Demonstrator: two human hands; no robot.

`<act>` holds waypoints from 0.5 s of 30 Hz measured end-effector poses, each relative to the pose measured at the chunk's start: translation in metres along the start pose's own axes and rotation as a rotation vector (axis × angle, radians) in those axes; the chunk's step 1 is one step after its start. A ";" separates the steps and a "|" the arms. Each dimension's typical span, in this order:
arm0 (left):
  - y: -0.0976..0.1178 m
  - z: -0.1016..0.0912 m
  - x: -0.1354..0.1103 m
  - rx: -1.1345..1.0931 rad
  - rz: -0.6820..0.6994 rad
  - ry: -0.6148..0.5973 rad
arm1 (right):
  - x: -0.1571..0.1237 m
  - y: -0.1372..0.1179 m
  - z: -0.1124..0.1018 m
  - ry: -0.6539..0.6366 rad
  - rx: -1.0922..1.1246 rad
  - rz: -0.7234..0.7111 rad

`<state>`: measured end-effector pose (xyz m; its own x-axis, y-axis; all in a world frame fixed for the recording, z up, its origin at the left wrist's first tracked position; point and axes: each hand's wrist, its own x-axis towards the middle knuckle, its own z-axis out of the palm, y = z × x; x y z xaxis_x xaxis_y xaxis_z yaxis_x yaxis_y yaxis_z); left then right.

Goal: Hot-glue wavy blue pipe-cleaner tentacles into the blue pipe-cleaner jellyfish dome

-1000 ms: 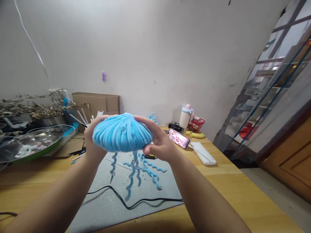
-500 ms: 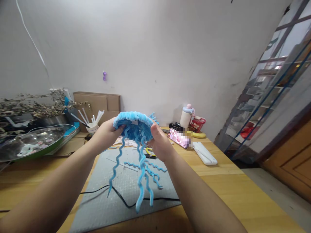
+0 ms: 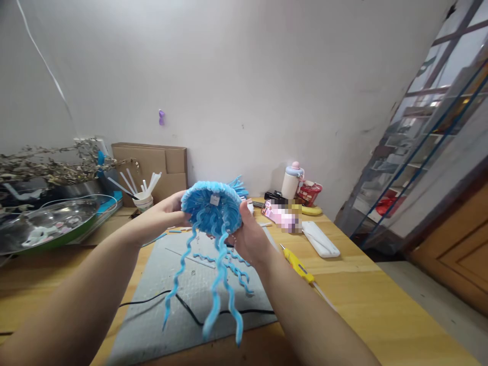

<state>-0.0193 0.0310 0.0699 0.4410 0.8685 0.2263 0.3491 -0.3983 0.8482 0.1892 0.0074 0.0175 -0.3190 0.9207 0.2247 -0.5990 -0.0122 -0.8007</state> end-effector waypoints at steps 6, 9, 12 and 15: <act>-0.017 -0.011 -0.024 -0.150 0.061 0.064 | -0.011 0.003 -0.005 0.034 0.048 0.054; -0.020 -0.010 -0.035 -0.111 0.083 0.147 | -0.015 0.004 -0.007 0.047 0.087 0.047; -0.019 -0.008 -0.044 -0.072 0.110 0.175 | -0.018 0.004 -0.008 0.070 0.129 0.041; -0.017 -0.003 -0.052 -0.054 0.118 0.184 | -0.023 0.003 -0.007 0.100 0.134 0.057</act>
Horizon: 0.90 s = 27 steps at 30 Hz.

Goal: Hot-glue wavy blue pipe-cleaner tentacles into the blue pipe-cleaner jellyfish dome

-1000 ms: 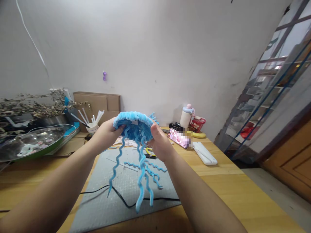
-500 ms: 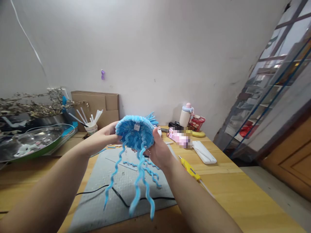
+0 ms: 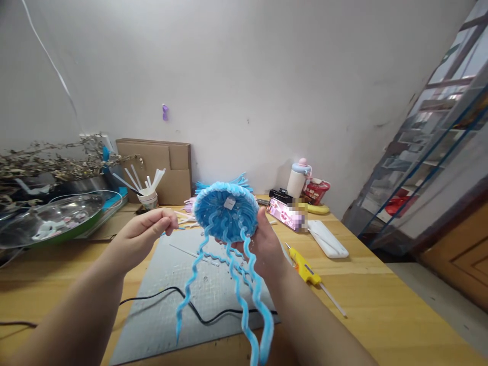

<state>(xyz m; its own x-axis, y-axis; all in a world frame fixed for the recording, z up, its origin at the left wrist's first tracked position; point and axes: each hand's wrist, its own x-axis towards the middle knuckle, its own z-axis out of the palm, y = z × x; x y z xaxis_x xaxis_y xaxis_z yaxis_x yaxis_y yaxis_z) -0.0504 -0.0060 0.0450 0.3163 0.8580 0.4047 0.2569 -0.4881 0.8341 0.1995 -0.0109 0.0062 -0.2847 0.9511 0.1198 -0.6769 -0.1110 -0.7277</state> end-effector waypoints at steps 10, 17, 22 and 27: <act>0.004 0.018 -0.013 -0.068 -0.087 0.079 | -0.005 0.001 0.001 0.053 0.023 0.038; -0.007 0.019 -0.016 -0.143 -0.104 0.141 | -0.007 0.010 0.005 0.130 0.099 0.116; -0.016 0.019 -0.020 -0.305 -0.093 0.122 | -0.010 0.014 0.010 0.129 0.126 0.149; -0.021 0.022 -0.021 -0.457 -0.118 0.130 | -0.010 0.019 0.009 0.150 0.142 0.182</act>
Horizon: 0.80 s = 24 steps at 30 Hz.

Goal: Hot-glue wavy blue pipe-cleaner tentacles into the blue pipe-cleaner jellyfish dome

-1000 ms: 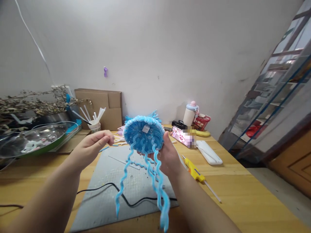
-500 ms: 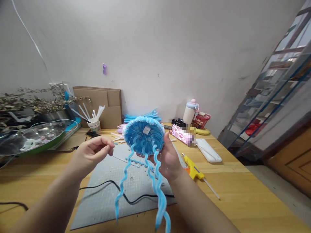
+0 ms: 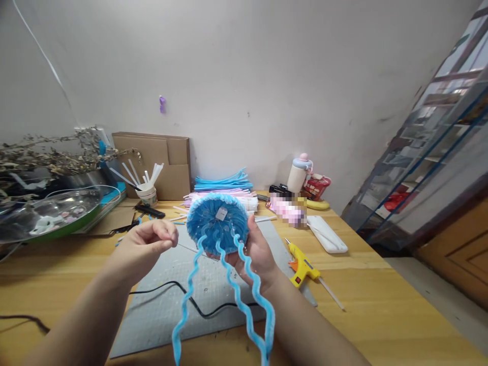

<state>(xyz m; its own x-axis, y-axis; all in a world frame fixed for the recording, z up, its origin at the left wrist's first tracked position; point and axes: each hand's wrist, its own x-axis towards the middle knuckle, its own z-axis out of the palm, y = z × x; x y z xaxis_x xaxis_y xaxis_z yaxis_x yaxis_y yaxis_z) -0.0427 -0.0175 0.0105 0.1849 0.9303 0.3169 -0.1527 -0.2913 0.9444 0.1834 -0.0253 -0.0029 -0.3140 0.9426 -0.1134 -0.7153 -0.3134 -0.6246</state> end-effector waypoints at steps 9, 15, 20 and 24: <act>-0.012 -0.005 -0.004 -0.065 -0.086 0.145 | -0.005 0.005 0.000 0.035 0.032 0.111; -0.031 0.001 -0.010 0.001 -0.150 0.168 | -0.010 0.019 -0.005 0.027 0.078 0.180; -0.038 0.009 -0.021 0.078 -0.298 0.124 | -0.011 0.033 -0.005 0.006 0.098 0.259; -0.050 -0.001 -0.024 0.164 -0.436 0.099 | -0.018 0.048 -0.014 -0.001 0.063 0.324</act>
<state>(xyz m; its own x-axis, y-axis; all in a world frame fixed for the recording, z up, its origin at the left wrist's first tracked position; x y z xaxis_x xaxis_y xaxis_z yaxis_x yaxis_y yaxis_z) -0.0401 -0.0247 -0.0445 0.1026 0.9882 -0.1141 0.0756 0.1066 0.9914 0.1633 -0.0557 -0.0417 -0.5321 0.7925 -0.2981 -0.6150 -0.6037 -0.5072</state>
